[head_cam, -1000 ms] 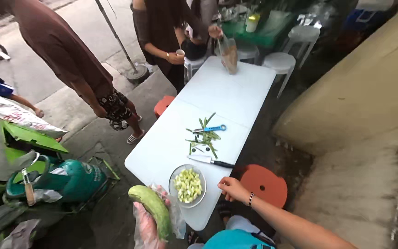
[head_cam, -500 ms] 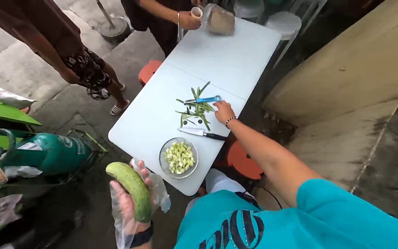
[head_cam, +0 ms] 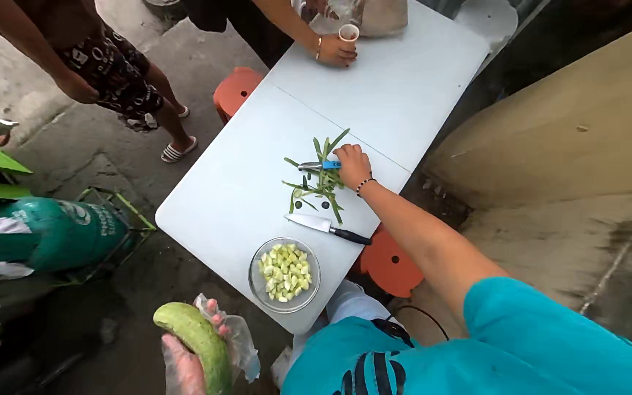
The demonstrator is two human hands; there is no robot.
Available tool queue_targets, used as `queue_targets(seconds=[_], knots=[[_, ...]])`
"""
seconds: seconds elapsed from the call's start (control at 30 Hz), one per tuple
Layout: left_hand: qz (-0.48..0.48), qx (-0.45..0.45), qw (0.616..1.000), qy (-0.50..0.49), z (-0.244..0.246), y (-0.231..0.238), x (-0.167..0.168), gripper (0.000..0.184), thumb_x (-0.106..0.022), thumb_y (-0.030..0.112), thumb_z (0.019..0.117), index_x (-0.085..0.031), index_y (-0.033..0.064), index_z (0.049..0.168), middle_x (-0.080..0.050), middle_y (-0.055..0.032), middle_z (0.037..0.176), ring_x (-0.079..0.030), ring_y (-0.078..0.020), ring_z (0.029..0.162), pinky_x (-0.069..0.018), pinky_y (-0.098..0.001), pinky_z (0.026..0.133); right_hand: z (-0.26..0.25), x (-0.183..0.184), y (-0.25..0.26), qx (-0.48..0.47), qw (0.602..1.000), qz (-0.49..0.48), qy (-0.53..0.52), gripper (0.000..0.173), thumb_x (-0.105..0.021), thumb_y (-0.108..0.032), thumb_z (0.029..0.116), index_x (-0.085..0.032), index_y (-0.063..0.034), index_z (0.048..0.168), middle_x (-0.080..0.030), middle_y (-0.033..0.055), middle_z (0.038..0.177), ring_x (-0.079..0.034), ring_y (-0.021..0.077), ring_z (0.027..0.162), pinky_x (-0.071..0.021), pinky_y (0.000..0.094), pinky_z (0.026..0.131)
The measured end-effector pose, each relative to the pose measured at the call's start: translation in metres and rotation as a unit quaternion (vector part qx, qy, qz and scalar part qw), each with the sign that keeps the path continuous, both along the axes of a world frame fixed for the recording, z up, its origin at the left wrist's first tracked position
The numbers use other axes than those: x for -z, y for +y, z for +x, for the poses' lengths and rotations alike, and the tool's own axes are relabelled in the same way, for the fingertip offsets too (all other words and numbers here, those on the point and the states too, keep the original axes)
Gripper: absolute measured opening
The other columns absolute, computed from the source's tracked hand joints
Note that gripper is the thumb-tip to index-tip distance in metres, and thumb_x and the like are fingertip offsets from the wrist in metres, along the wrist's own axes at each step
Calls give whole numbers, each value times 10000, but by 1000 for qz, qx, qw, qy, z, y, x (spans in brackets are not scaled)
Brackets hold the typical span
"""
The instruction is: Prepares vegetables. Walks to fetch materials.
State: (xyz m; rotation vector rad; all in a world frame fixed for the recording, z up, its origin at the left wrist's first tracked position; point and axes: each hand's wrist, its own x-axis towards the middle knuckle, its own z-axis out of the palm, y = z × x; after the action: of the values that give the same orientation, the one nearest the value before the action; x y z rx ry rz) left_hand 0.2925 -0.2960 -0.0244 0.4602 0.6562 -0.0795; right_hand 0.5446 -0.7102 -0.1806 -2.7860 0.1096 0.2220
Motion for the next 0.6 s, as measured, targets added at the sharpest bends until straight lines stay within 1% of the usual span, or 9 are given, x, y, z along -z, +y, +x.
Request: queue_targets(seconds=[0.07,0.1,0.17,0.23,0.3,0.37,0.43,0.5,0.6], knots=[[5,3,1000,2,8,-4,4,828,-168,750,970,-557,95,1294,-700,-135,1154,-740,-231,849,-638,-339,662,7,5,-10,-48,997,-40,36,548,-704,53,820,-637,-89,1345,-606,223,1328,-515,469,1288,-487,652,913],[13,3,1000,5,12,-7,4,829,-157,751,969,-559,100,1289,-704,-131,1149,-741,-225,842,-637,-335,657,9,8,-13,-69,995,-55,50,507,-719,45,818,-656,-82,1305,-619,222,1285,-532,463,1259,-493,641,897],[13,-5,1000,13,21,-14,4,838,-153,754,967,-569,96,1279,-709,-126,1131,-742,-219,822,-638,-333,644,9,7,-16,-103,990,-56,78,416,-705,47,844,-678,-65,1243,-633,221,1244,-559,448,1230,-497,628,891],[18,-4,1000,15,27,-18,5,851,-147,749,971,-575,84,1286,-712,-125,1124,-743,-218,822,-640,-336,648,4,2,-20,-112,989,-26,91,363,-668,29,883,-683,-56,1236,-640,213,1239,-583,431,1217,-532,620,875],[36,-1,999,21,33,-21,5,847,-134,742,976,-568,86,1291,-715,-120,1113,-742,-210,818,-639,-333,643,-1,-7,-27,-86,994,22,64,362,-638,9,900,-676,-48,1255,-650,214,1238,-609,418,1199,-540,612,902],[26,-2,999,21,35,-23,5,845,-145,747,975,-565,87,1292,-709,-121,1117,-738,-212,822,-637,-335,648,2,-15,-38,-38,997,37,48,399,-613,13,900,-651,-35,1295,-646,232,1257,-618,427,1195,-529,617,929],[2,-6,1000,15,38,-23,7,845,-178,760,965,-571,88,1292,-707,-129,1127,-739,-227,832,-637,-342,655,9,-15,-48,15,998,11,68,419,-610,11,903,-633,-22,1321,-634,249,1279,-614,443,1206,-525,628,930],[2,-6,1000,16,41,-25,8,846,-171,757,969,-577,88,1290,-710,-134,1124,-740,-229,833,-637,-342,657,17,-11,-51,56,992,-26,106,423,-614,13,906,-628,-14,1328,-618,262,1304,-602,465,1213,-521,649,912],[13,-6,1000,24,43,-28,7,832,-176,747,976,-574,92,1300,-709,-126,1133,-739,-219,835,-637,-338,665,16,-1,-38,44,989,-56,127,456,-629,39,884,-633,-15,1337,-619,285,1285,-607,494,1183,-533,664,859]])
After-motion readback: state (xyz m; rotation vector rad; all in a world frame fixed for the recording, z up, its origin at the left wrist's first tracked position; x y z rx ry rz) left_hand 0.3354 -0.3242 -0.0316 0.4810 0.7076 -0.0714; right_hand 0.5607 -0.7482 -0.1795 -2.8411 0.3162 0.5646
